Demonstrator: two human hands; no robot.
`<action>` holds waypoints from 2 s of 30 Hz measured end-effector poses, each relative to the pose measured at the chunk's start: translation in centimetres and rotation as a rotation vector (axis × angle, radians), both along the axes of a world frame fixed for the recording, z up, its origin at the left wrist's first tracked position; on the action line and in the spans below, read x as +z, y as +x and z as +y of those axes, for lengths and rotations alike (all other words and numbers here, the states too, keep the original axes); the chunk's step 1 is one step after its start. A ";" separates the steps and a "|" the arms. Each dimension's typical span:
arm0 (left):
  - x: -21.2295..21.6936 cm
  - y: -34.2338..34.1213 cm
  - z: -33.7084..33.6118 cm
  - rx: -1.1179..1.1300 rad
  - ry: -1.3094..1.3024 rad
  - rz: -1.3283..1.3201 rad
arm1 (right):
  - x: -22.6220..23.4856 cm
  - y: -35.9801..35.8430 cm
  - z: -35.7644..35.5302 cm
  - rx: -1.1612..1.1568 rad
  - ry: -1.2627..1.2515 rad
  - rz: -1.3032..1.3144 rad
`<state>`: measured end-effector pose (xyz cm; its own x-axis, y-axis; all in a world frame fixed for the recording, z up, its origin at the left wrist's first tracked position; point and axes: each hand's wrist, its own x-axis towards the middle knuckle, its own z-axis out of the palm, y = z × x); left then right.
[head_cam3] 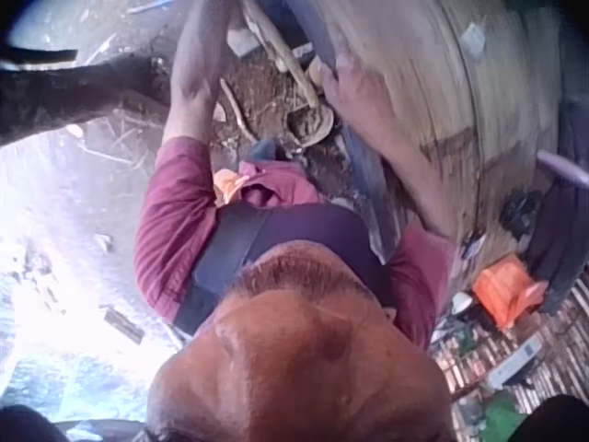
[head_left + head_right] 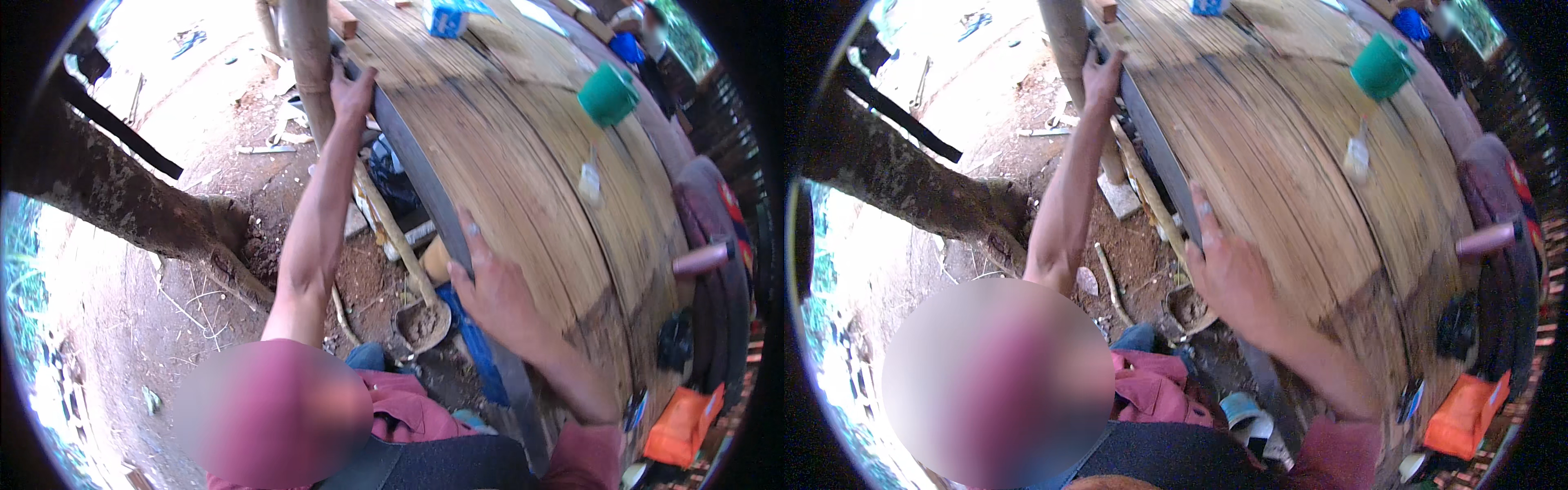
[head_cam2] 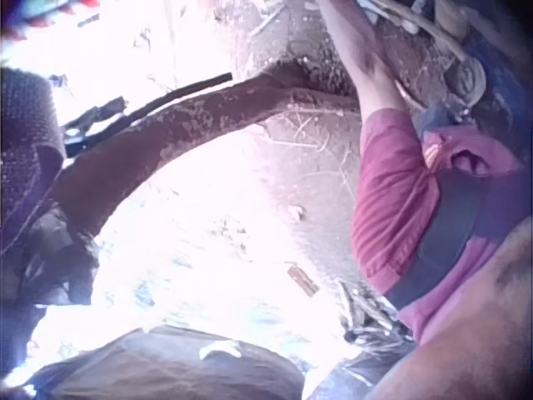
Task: The person handles long wooden planks and a curved metal bar, positioning them against a wooden structure. They repeatedly lift, align, and place the materials, occasionally moving a bucket and a small wooden stick.
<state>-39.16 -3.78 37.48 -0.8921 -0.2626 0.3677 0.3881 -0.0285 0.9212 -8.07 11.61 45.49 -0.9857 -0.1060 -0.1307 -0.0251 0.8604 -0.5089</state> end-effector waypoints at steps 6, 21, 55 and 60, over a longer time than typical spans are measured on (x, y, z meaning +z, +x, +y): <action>0.1 5.9 1.0 -0.132 0.351 -0.094 | -0.8 0.0 0.0 -0.009 -0.032 0.113; 0.2 4.0 -1.7 -0.251 0.256 -0.280 | 0.4 1.2 -3.0 -0.052 0.091 0.086; 2.4 -3.3 -5.8 -0.506 -0.273 -0.595 | -0.7 1.5 -4.5 -0.003 0.184 0.118; 0.1 -6.9 -6.5 -0.580 -0.104 -0.629 | -0.8 1.8 -5.6 -0.003 0.179 0.122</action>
